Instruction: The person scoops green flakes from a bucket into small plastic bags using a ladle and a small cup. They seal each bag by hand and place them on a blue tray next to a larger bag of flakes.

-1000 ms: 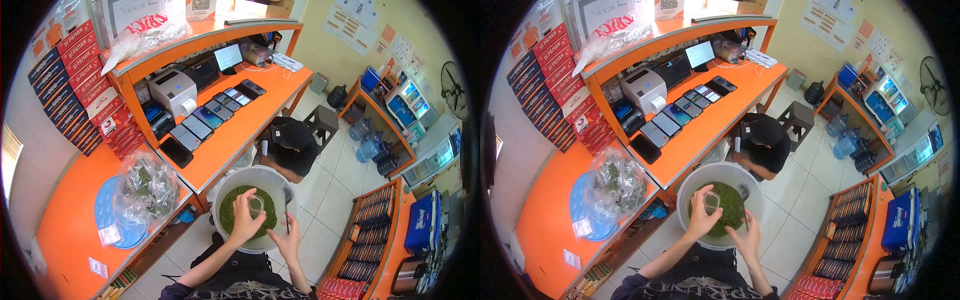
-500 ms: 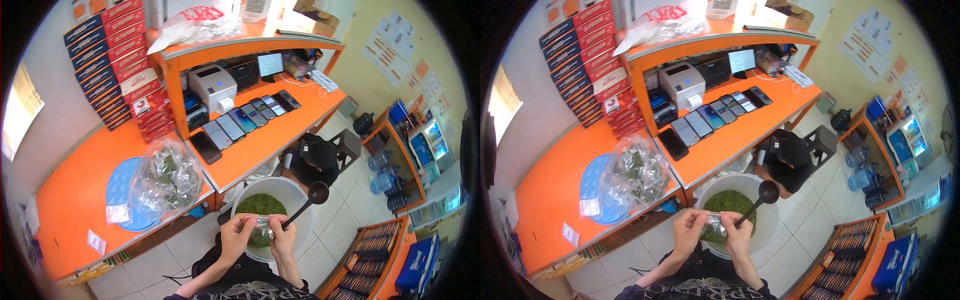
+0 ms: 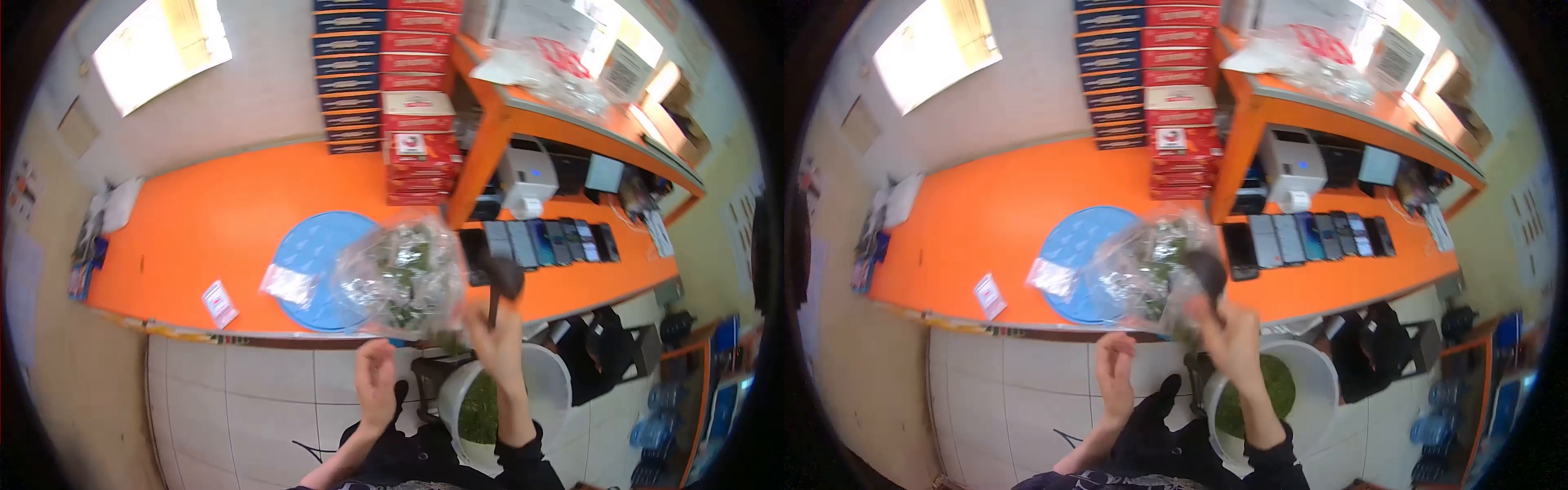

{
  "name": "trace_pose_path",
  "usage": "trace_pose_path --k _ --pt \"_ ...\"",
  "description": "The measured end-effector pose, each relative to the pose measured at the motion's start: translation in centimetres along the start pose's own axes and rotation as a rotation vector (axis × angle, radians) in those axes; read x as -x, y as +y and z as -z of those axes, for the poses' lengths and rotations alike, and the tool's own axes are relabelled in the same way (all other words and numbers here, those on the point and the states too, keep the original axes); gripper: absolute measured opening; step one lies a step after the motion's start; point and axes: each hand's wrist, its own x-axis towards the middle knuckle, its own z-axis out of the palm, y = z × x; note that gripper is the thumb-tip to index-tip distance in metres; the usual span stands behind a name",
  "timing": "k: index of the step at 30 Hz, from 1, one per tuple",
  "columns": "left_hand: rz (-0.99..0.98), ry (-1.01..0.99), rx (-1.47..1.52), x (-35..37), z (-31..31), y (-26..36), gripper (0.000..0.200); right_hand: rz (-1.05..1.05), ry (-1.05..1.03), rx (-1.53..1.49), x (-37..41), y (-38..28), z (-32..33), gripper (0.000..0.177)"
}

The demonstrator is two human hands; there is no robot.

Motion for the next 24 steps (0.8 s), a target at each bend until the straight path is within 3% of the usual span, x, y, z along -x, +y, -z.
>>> trace_pose_path --k 1,2,4,5,6,9,12,14,15,17,20,22,24 --pt "0.025 0.098 -0.100 -1.0 1.9 -1.0 0.026 -0.099 0.001 0.050 -2.3 0.5 -1.5 0.016" --pt "0.054 0.193 -0.198 -2.2 4.2 -2.4 0.028 0.170 0.142 0.063 -4.5 3.5 -4.0 0.022" --pt "0.033 0.336 -0.349 -5.5 8.9 -5.1 0.032 -0.006 0.017 0.228 -4.5 2.7 -5.4 0.054" --pt "-0.072 0.344 -0.614 -7.8 12.1 -7.4 0.035 0.016 0.010 0.188 -3.2 3.1 -6.2 0.083" --pt "-0.162 0.346 -0.880 -9.5 14.9 -9.5 0.039 -0.012 -0.037 0.194 -1.6 3.2 -6.9 0.087" --pt "-0.112 0.291 -1.188 -14.1 17.6 -11.8 0.038 -0.107 -0.258 0.094 4.1 5.3 -8.5 0.093" --pt "-0.079 0.122 -1.383 -16.6 18.1 -13.3 0.033 -0.249 -0.420 0.009 7.1 6.2 -9.1 0.084" --pt "-0.070 0.252 -1.215 -17.4 19.1 -14.9 0.018 -0.291 -0.503 -0.005 7.4 5.5 -8.1 0.077" --pt "-0.101 0.309 -1.151 -17.5 19.2 -14.6 0.015 -0.332 -0.488 -0.022 7.0 5.2 -7.7 0.058" --pt "-0.241 0.397 -1.028 -16.7 17.7 -11.7 0.006 -0.221 -0.393 -0.076 6.3 5.3 -7.7 0.048" --pt "-0.405 0.217 -1.102 -12.4 13.9 -4.9 0.005 -0.011 -0.305 -0.028 3.1 2.9 -7.7 0.032" --pt "-0.327 -0.020 -1.092 -8.8 10.7 -0.6 0.007 0.239 -0.195 -0.149 1.6 1.1 -8.5 0.027" --pt "-0.312 -0.170 -0.952 -6.1 8.2 1.8 0.012 0.289 -0.420 -0.001 -0.3 -1.2 -8.0 0.021"
